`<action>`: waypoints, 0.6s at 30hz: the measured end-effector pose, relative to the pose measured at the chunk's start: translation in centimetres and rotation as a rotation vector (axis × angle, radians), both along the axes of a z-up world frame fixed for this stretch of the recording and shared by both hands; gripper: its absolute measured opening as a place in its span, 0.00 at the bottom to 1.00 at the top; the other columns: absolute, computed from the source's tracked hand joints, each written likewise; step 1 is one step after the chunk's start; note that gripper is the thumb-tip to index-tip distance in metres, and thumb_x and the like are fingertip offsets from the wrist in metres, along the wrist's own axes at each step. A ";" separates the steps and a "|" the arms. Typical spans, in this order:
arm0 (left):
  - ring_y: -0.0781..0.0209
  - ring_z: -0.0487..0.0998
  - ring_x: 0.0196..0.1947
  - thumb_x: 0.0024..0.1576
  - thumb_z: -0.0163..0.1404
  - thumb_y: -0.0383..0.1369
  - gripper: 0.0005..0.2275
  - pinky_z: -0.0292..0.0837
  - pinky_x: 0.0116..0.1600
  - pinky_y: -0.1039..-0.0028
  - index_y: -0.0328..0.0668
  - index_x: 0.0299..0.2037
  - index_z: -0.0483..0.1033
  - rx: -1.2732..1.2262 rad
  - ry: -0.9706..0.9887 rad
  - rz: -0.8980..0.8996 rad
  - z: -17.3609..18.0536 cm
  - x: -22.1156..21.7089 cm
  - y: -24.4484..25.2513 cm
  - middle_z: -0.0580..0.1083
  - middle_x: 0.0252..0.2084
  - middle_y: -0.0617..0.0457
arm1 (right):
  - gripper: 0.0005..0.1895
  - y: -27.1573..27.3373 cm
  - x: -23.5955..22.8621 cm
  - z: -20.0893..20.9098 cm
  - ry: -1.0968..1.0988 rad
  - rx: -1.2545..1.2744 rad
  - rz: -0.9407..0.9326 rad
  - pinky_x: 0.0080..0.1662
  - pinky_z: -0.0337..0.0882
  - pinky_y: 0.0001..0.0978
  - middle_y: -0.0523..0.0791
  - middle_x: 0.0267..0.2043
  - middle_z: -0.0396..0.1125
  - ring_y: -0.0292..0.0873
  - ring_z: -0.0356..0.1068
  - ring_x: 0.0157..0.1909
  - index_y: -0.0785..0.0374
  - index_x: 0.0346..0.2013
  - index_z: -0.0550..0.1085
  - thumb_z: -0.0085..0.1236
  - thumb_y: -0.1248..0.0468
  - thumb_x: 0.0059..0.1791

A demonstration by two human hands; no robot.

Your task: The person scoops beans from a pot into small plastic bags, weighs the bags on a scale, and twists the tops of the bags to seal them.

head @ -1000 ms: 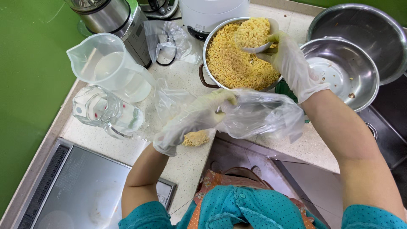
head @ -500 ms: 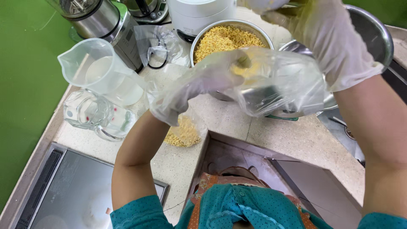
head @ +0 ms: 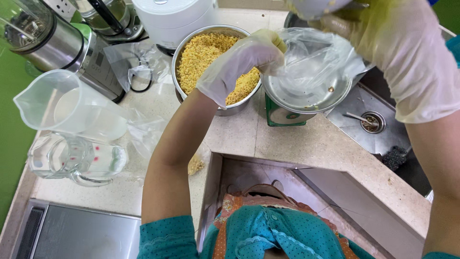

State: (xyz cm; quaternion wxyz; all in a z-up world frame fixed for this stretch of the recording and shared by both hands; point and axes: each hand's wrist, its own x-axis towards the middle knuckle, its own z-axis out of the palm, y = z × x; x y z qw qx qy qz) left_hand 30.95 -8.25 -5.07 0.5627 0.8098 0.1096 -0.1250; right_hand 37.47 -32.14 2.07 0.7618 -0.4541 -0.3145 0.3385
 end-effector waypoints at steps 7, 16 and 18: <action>0.65 0.77 0.27 0.39 0.58 0.23 0.25 0.71 0.29 0.78 0.31 0.51 0.76 -0.069 0.061 0.019 -3.3 0.5 -0.3 0.78 0.34 0.49 | 0.30 -2.2 1.7 -7.4 0.471 -0.263 -0.244 0.60 0.73 0.50 0.63 0.68 0.59 0.59 0.69 0.67 0.76 0.67 0.53 0.41 0.63 0.54; 0.71 0.77 0.29 0.40 0.62 0.26 0.30 0.72 0.32 0.83 0.30 0.58 0.76 0.045 0.050 -0.061 -4.3 0.0 -1.3 0.79 0.37 0.54 | 0.27 -2.4 2.7 -11.9 0.432 -0.559 -0.364 0.57 0.74 0.46 0.62 0.62 0.63 0.55 0.73 0.59 0.78 0.63 0.58 0.49 0.65 0.53; 0.70 0.73 0.25 0.39 0.61 0.24 0.34 0.68 0.28 0.82 0.38 0.62 0.72 -0.102 0.060 -0.103 -3.7 -0.6 -1.4 0.76 0.32 0.52 | 0.25 -2.3 2.4 -11.7 0.380 -0.616 -0.353 0.56 0.78 0.42 0.60 0.58 0.67 0.52 0.74 0.56 0.78 0.61 0.63 0.50 0.64 0.53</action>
